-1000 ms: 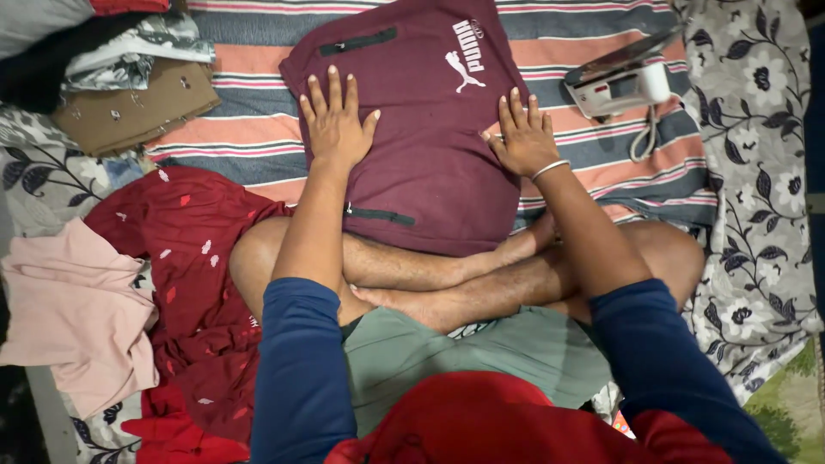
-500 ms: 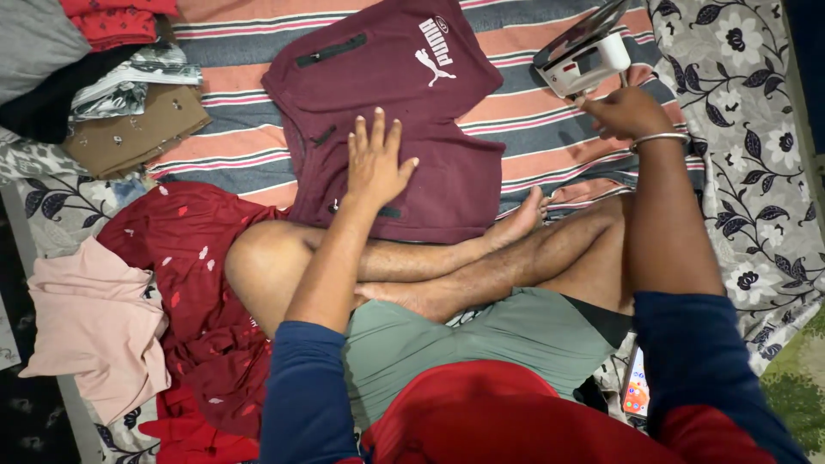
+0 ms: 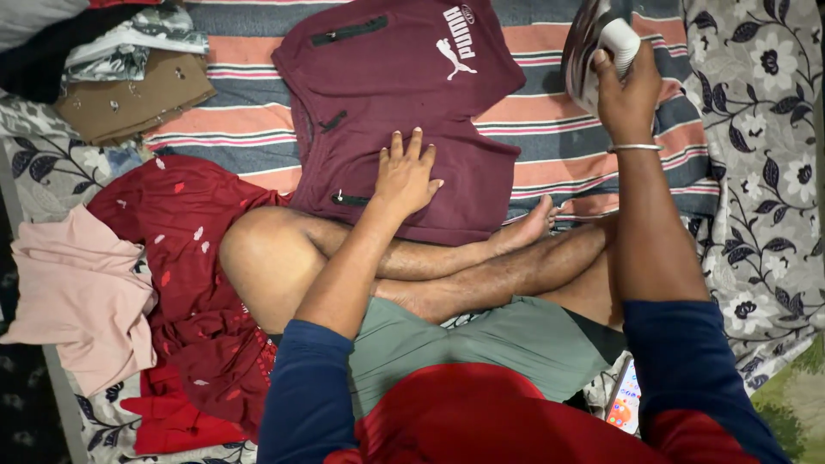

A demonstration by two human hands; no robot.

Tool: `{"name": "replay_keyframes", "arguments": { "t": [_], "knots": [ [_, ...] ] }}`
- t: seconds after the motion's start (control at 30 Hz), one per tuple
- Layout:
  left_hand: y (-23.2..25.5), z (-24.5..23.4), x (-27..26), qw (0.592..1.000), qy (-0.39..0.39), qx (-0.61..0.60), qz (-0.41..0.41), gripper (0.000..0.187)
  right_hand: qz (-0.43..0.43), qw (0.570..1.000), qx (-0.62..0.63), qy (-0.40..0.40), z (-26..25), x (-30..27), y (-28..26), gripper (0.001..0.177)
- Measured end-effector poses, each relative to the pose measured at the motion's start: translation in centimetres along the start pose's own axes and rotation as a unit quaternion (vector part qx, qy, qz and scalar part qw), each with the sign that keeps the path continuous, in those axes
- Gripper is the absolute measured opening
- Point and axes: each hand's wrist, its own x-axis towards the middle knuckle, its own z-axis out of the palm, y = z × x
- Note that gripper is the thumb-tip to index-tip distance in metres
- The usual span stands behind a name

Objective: The person irons a maroon t-shirt laid out on a bed. They use an electric iron to smooth the fabric, flip the shirt to iron the other side, and continue ironing different sections.

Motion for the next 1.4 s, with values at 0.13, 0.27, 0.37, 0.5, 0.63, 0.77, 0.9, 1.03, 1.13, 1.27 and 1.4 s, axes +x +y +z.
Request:
{"name": "replay_keyframes", "arguments": {
  "t": [0.13, 0.27, 0.37, 0.5, 0.63, 0.77, 0.9, 1.03, 1.13, 1.27, 1.4],
  "knots": [
    [-0.2, -0.8, 0.8, 1.0, -0.007, -0.004, 0.004, 0.072, -0.095, 0.967, -0.221, -0.088, 0.9, 0.5, -4.9, 0.03],
    [-2.0, -2.3, 1.1, 0.996, 0.084, -0.035, -0.011, 0.063, -0.093, 0.952, -0.224, -0.189, 3.7, 1.1, -9.3, 0.036],
    [-4.4, -3.7, 1.0, 0.987, 0.139, -0.031, -0.068, 0.053, -0.149, 0.928, -0.245, -0.236, 6.8, 2.0, -12.1, 0.038],
    [-6.8, -5.2, 0.9, 0.973, 0.179, -0.025, -0.144, 0.047, -0.209, 0.913, -0.208, -0.28, 12.2, 3.0, -14.6, 0.035],
    [-8.1, -5.3, 0.8, 0.975, 0.154, -0.03, -0.16, 0.048, -0.219, 0.877, -0.259, -0.34, 16.6, 3.6, -14.8, 0.036],
    [-8.1, -5.0, 1.4, 0.977, 0.133, -0.03, -0.162, 0.051, -0.18, 0.888, -0.302, -0.296, 18.2, 4.8, -12.1, 0.034],
    [-8.2, -5.0, 1.7, 0.977, 0.127, -0.043, -0.164, 0.053, -0.102, 0.91, -0.344, -0.209, 19.1, 6.1, -8.3, 0.038],
    [-8.2, -5.1, 1.7, 0.977, 0.124, -0.05, -0.165, 0.054, -0.052, 0.924, -0.357, -0.127, 19.9, 8.0, -6.1, 0.037],
    [-8.0, -5.0, 1.7, 0.978, 0.124, -0.043, -0.16, 0.054, -0.037, 0.927, -0.361, -0.093, 20.4, 9.6, -5.2, 0.036],
    [-7.9, -4.8, 2.1, 0.979, 0.121, -0.042, -0.158, 0.055, -0.09, 0.927, -0.36, -0.062, 21.8, 11.2, -3.2, 0.032],
    [-8.0, -4.6, 2.0, 0.979, 0.117, -0.046, -0.158, 0.055, -0.068, 0.918, -0.381, -0.086, 22.2, 11.8, -1.9, 0.034]
  ]
}}
